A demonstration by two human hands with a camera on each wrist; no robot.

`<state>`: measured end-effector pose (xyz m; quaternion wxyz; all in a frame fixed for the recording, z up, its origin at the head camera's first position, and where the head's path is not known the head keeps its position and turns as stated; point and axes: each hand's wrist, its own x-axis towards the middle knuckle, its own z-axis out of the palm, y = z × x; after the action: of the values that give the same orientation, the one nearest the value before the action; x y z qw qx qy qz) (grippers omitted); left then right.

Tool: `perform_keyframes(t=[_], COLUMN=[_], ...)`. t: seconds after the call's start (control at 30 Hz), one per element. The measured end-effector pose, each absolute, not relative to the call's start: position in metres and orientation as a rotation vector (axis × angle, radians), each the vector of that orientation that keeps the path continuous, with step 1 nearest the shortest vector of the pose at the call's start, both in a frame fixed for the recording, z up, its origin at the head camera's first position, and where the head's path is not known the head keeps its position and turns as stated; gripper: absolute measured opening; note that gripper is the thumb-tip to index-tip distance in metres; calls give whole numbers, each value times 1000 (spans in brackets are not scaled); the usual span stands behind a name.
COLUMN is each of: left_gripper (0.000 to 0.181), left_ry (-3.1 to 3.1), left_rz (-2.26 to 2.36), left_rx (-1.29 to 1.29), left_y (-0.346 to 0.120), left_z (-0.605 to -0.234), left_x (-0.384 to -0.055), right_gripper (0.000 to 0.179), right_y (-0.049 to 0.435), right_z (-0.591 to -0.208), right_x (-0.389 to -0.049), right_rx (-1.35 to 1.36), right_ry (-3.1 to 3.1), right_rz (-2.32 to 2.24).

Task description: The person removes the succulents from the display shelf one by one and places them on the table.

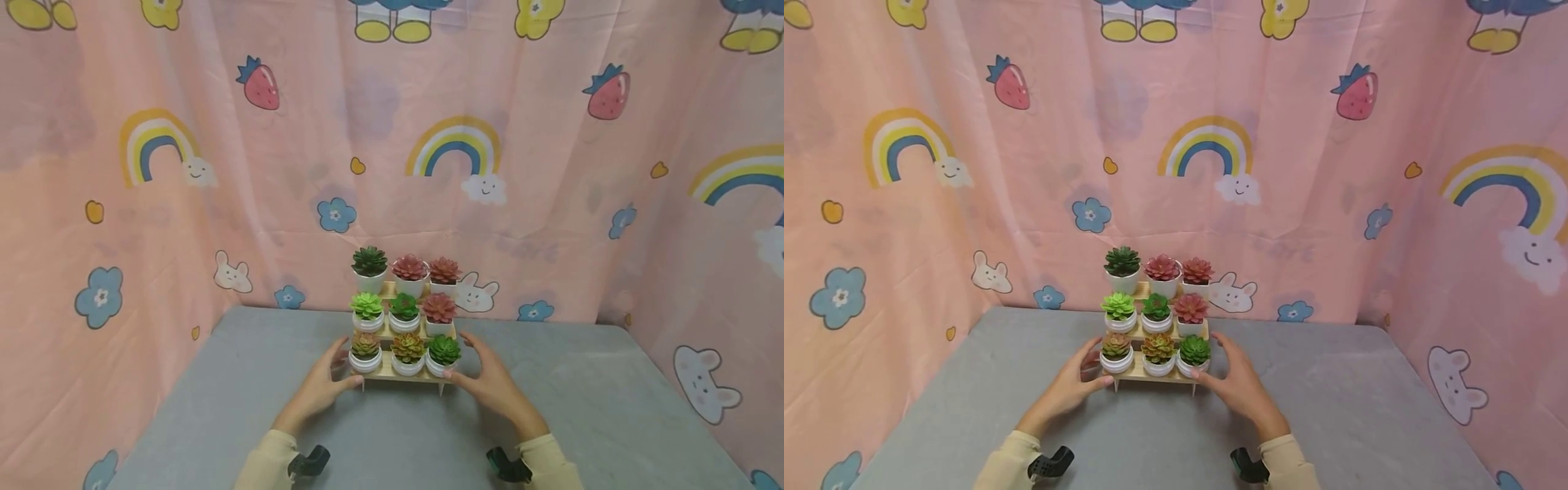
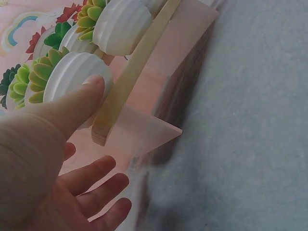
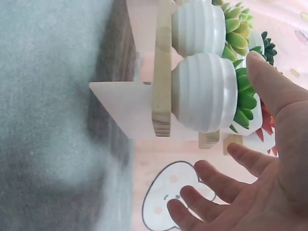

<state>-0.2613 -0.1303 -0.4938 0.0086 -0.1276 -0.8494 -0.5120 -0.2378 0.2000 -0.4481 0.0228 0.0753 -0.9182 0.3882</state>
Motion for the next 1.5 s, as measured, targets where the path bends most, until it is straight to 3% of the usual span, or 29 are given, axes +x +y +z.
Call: perform_keyframes(t=[0.67, 0.93, 1.5], left_gripper=[70, 67, 69], left_ry=[-2587, -2583, -2611], left_rz=[-1743, -1755, -1722], left_rx=[-475, -463, -485], left_y=[-126, -125, -126], left_z=[-509, -512, -510], left_x=[-267, -269, -268], right_gripper=[79, 61, 69], right_y=[197, 194, 188], right_z=[-464, -469, -470], right_x=[-247, -246, -247], right_rx=[224, 196, 150], right_ry=[-2724, -2669, -2662], right_rz=[1426, 1463, 1390])
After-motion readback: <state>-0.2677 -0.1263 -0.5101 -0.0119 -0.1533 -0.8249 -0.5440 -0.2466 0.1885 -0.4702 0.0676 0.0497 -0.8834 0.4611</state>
